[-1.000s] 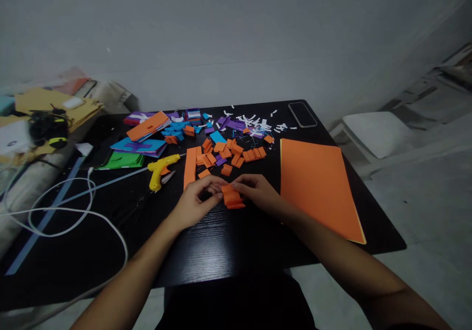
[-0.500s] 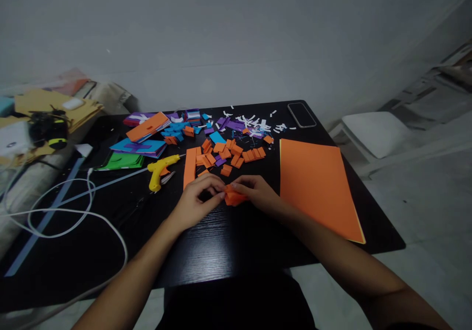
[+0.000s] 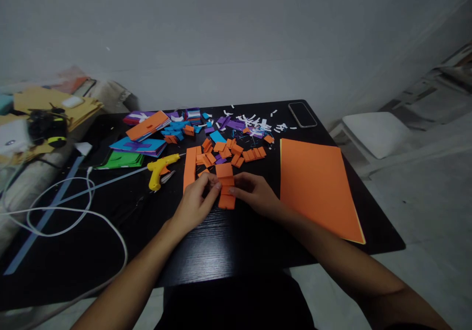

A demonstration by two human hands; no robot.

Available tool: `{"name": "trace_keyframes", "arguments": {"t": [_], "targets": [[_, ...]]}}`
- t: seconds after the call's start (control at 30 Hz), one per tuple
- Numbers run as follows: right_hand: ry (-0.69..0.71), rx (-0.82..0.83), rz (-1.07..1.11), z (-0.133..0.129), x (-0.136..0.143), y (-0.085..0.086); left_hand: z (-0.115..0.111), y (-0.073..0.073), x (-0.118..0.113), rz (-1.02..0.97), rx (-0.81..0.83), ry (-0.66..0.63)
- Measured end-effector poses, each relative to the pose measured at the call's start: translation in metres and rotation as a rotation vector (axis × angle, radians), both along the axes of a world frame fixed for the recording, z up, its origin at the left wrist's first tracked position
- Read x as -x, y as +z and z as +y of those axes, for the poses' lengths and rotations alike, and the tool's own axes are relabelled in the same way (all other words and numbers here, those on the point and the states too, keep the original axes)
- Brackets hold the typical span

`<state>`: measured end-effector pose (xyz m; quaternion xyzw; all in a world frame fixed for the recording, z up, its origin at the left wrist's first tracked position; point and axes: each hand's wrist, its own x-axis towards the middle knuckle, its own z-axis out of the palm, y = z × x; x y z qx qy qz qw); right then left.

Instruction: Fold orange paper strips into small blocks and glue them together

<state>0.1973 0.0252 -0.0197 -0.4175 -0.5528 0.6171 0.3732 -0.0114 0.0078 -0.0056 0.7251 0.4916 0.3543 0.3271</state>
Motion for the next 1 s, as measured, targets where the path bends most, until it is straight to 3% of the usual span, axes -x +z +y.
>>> {"name": "trace_keyframes", "arguments": {"t": [0.17, 0.33, 0.47, 0.63, 1.0], "targets": [[-0.047, -0.047, 0.019, -0.003, 0.001, -0.003, -0.001, -0.001, -0.004, -0.095, 0.051, 0.028], [-0.095, -0.070, 0.025, -0.007, 0.003, 0.001, 0.002, -0.005, -0.008, -0.383, 0.253, 0.025], [-0.124, -0.119, 0.016, -0.008, 0.003, 0.005, 0.001, -0.008, -0.012, -0.530, 0.271, 0.048], [-0.139, -0.202, -0.011, -0.007, 0.002, 0.004, -0.002, -0.008, -0.012, -0.445, 0.138, 0.049], [-0.148, -0.200, 0.029, -0.007, 0.001, -0.001, -0.002, -0.005, -0.009, -0.325, -0.038, 0.092]]}}
